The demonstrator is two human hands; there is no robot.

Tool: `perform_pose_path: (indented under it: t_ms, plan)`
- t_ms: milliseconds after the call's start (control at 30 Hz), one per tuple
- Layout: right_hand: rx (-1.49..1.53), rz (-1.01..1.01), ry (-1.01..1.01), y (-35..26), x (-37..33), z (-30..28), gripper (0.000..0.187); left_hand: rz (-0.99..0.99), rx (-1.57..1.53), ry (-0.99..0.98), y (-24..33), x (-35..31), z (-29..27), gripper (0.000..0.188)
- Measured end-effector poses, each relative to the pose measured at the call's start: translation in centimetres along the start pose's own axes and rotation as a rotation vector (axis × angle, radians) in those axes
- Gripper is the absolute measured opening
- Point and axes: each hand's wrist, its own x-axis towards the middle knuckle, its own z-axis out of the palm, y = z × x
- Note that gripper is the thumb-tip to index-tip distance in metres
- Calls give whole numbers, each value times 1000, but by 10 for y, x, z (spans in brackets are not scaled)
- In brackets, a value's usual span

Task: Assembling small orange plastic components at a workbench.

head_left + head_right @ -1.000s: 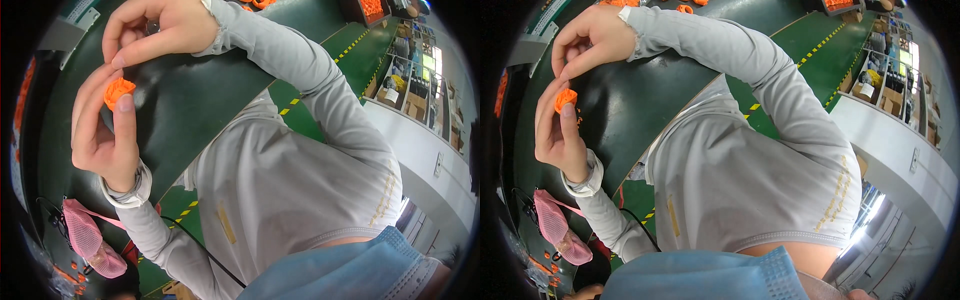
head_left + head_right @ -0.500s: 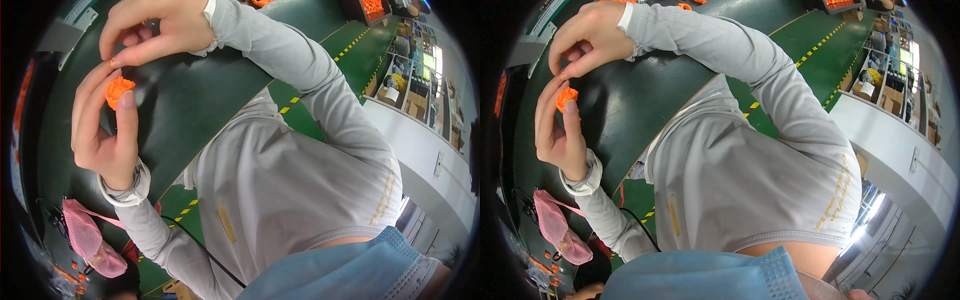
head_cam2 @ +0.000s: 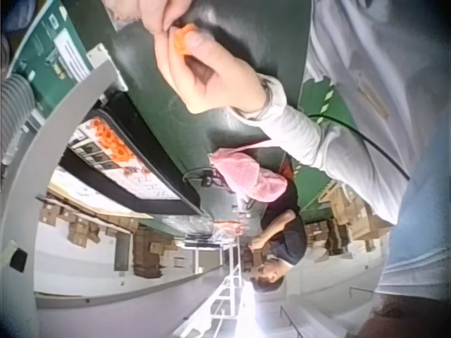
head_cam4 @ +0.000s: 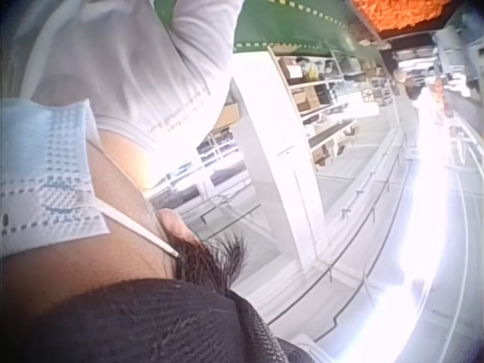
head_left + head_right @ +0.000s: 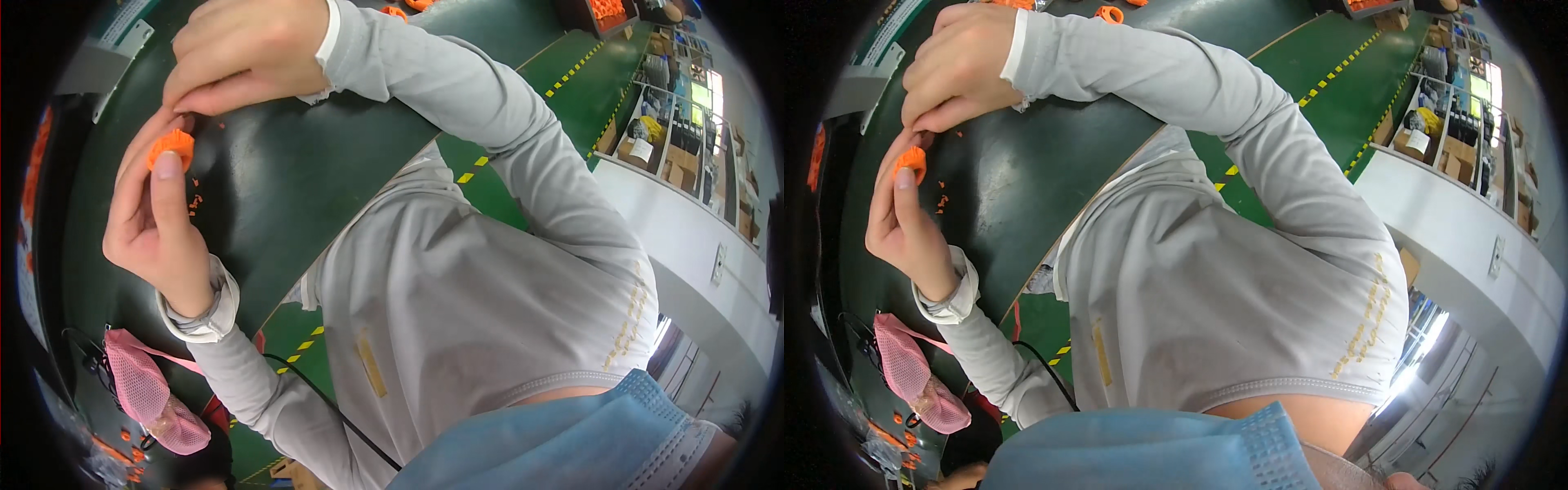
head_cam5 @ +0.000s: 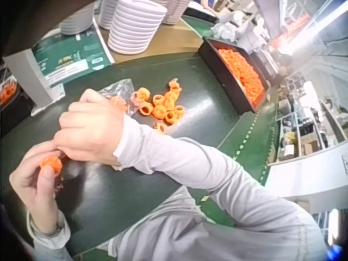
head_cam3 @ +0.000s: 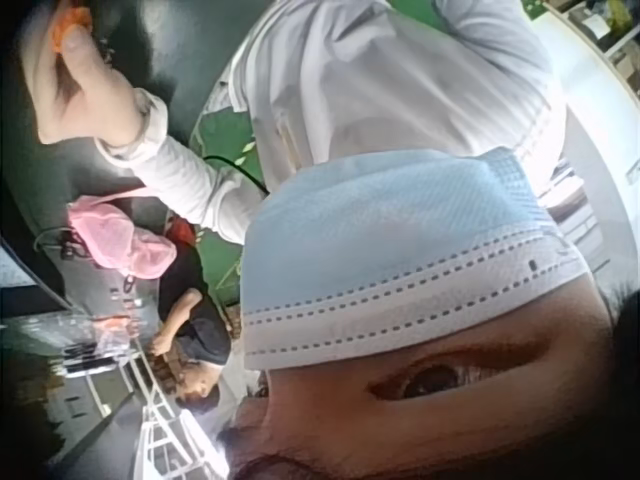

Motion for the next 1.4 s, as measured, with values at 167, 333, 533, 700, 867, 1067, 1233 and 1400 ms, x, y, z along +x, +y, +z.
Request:
perform_pose_path:
  t_ms: [167,333,533,700,867,1067,1233,1400]
  plan:
    - [116,108,-19,3,7,-6,11,-13,78,106,10,13,0,29]
    - [329,170,-451,9,6,-23,6,-108,23,297,6,18,-12,36]
    - [318,224,-533,-3,-1,-18,8,-113,59,290,6,13,-6,32]
    - [221,192,-630,0,-15,2,11,-127,67,273,5,14,-5,29]
    - [-9,126,-677,-10,-14,2,11,-142,78,257,4,14,-6,29]
    - [82,207,-325,-3,10,-11,10,-186,-171,100,-1,11,-5,35]
    - [60,198,-16,0,7,-13,12,-161,-223,5,0,5,4,34]
    - [-6,175,-81,-10,10,-14,12,-131,-233,4,-3,1,3,31]
